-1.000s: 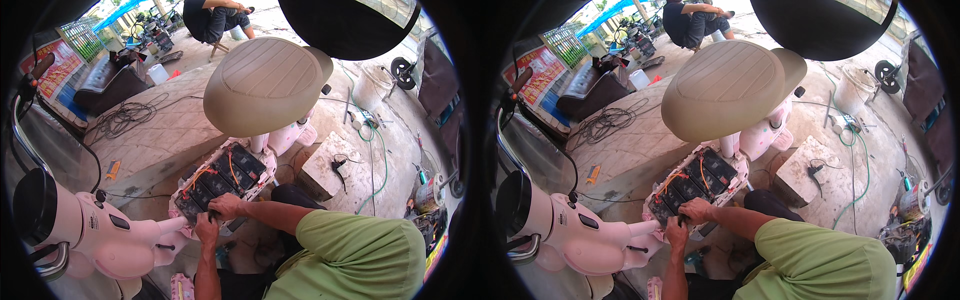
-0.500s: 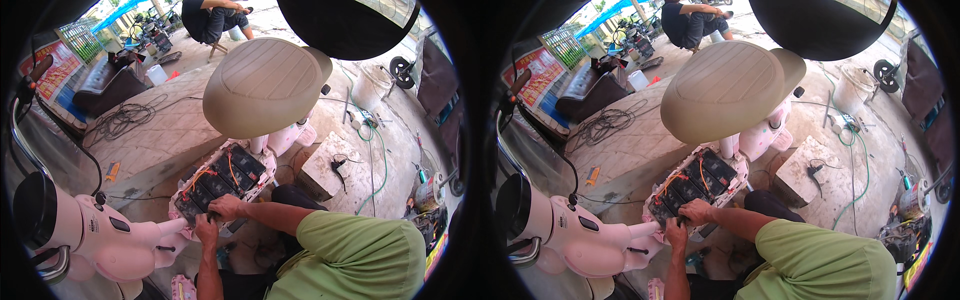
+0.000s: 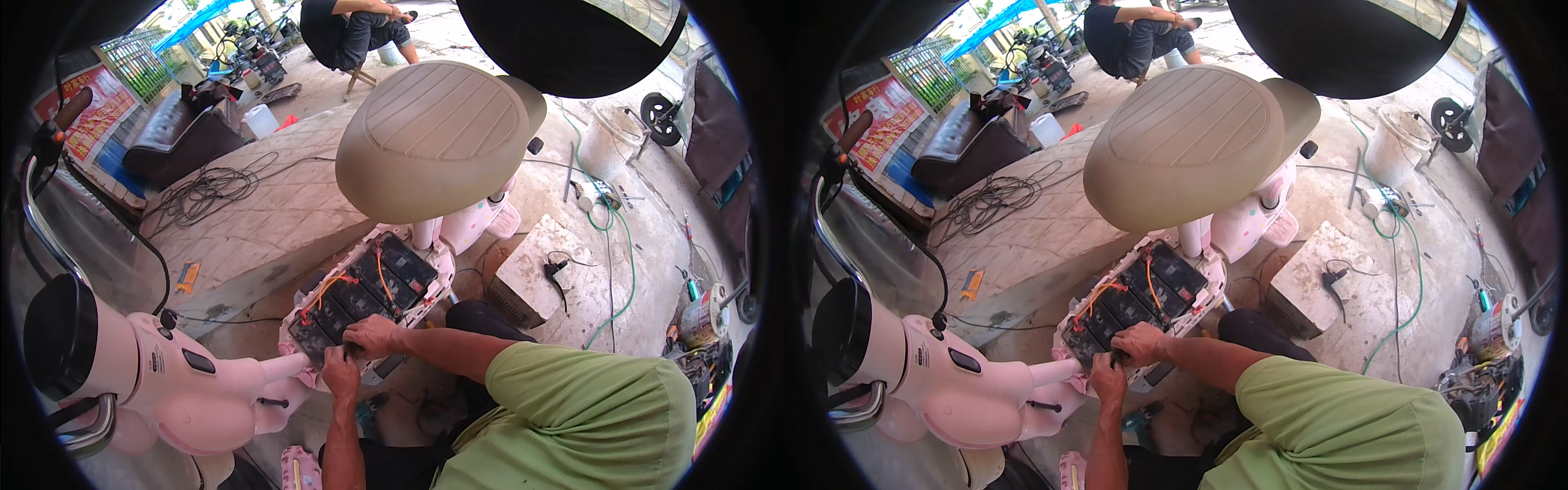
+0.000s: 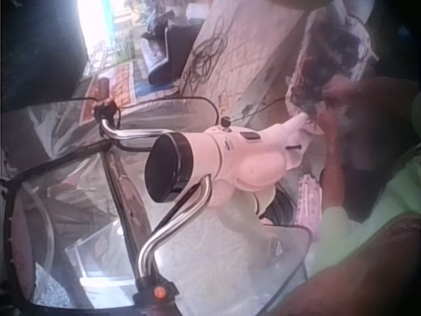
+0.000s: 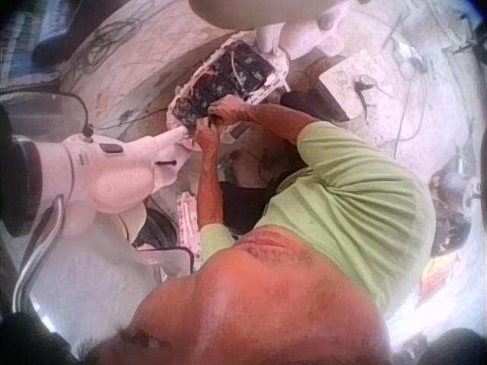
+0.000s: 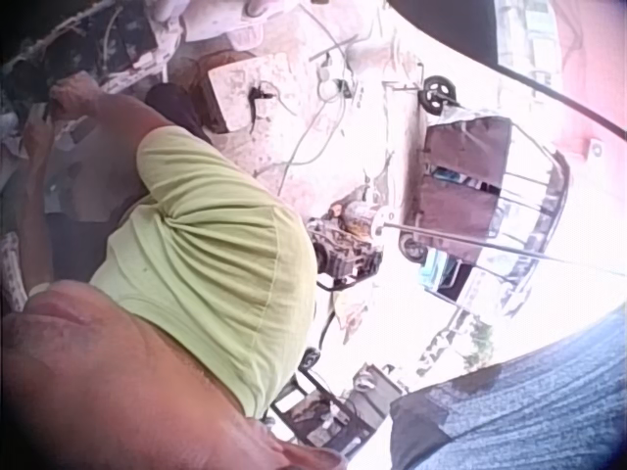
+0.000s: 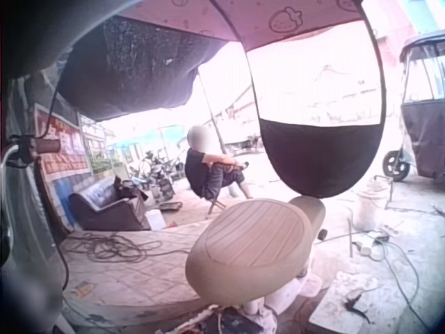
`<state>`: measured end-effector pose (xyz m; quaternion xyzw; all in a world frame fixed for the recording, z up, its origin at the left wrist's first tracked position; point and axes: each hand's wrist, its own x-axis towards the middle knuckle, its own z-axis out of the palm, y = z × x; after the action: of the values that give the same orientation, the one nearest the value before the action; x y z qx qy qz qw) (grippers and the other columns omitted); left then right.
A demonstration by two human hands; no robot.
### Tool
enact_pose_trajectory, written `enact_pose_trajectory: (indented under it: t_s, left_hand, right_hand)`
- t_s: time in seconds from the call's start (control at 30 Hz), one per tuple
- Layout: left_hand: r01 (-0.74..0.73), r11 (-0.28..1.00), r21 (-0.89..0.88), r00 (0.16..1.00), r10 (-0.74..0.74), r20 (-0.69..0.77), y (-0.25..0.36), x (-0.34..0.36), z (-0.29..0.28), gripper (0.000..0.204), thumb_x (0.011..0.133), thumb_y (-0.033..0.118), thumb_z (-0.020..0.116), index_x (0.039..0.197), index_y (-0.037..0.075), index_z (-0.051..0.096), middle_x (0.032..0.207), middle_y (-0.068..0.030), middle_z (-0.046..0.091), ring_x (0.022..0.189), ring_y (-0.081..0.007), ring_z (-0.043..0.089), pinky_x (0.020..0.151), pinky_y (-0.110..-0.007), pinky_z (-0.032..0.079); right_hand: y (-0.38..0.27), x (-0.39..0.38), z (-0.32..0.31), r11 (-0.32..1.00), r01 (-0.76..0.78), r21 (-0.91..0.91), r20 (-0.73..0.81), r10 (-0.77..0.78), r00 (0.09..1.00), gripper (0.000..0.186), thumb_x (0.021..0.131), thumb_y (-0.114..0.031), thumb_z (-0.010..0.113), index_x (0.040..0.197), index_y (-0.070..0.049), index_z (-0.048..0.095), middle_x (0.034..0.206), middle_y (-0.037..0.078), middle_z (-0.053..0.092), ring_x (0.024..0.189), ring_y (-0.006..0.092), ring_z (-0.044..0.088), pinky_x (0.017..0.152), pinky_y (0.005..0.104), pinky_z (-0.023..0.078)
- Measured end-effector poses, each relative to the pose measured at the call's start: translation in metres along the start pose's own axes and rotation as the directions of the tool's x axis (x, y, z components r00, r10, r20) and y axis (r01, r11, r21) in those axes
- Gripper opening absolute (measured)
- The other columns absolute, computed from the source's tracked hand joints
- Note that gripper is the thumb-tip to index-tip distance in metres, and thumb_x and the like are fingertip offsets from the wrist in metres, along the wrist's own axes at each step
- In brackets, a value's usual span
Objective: The person works on the battery compartment of a pink electric scooter, connecting wires between battery cells and tightening connections with a power drill. They repeatedly adjust and secure the orange and red wires to the battery terminals.
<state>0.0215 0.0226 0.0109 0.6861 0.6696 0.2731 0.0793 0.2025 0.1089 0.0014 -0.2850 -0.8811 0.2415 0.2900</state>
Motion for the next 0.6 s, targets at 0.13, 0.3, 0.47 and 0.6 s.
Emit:
enact_pose_trajectory:
  t_s: [0.13, 0.3, 0.47, 0.6]
  left_hand:
    - [0.028, 1.0, -0.005, 1.0, -0.028, 0.01, 0.0059, -0.0022, -0.0037, 0.013, 0.095, 0.012, 0.074, 0.105, 0.004, 0.075, 0.11, -0.0165, 0.07, 0.103, -0.0414, 0.07, 0.088, -0.05, 0.058]
    - [0.036, 0.998, -0.042, 0.998, -0.038, -0.043, 0.0062, -0.0009, -0.004, 0.015, 0.094, 0.014, 0.077, 0.102, 0.002, 0.077, 0.106, -0.0183, 0.07, 0.1, -0.042, 0.07, 0.088, -0.05, 0.056]
    - [0.051, 0.998, 0.024, 0.999, -0.05, -0.016, 0.0067, -0.0005, -0.0024, 0.015, 0.093, 0.014, 0.078, 0.099, 0.002, 0.074, 0.107, -0.0175, 0.068, 0.1, -0.0427, 0.07, 0.086, -0.052, 0.056]
    - [0.03, 0.996, 0.088, 0.999, -0.031, 0.019, 0.0021, -0.0026, 0.0007, 0.015, 0.093, 0.012, 0.077, 0.105, 0.004, 0.074, 0.115, -0.0162, 0.068, 0.105, -0.0416, 0.071, 0.088, -0.051, 0.059]
  right_hand:
    - [-0.0007, -0.0012, -0.0017, 1.0, -0.009, -0.015, 0.034, 0.009, 0.999, 0.029, 0.087, -0.028, 0.078, 0.108, -0.01, 0.07, 0.102, 0.012, 0.074, 0.099, 0.0357, 0.075, 0.081, 0.049, 0.061]
    - [-0.0022, 0.0005, -0.003, 1.0, -0.03, -0.01, 0.056, 0.03, 0.998, 0.031, 0.087, -0.029, 0.079, 0.11, -0.011, 0.07, 0.105, 0.011, 0.075, 0.102, 0.0349, 0.076, 0.082, 0.0482, 0.062]
    - [-0.0024, -0.0001, -0.0043, 0.999, -0.044, -0.013, 0.063, 0.045, 0.997, 0.03, 0.087, -0.029, 0.078, 0.11, -0.011, 0.071, 0.105, 0.011, 0.075, 0.101, 0.0348, 0.076, 0.082, 0.0483, 0.062]
    - [-0.0029, 0.0021, -0.0048, 0.999, -0.052, 0.0, 0.083, 0.052, 0.995, 0.032, 0.088, -0.03, 0.077, 0.112, -0.011, 0.071, 0.108, 0.012, 0.076, 0.104, 0.0362, 0.076, 0.086, 0.05, 0.061]
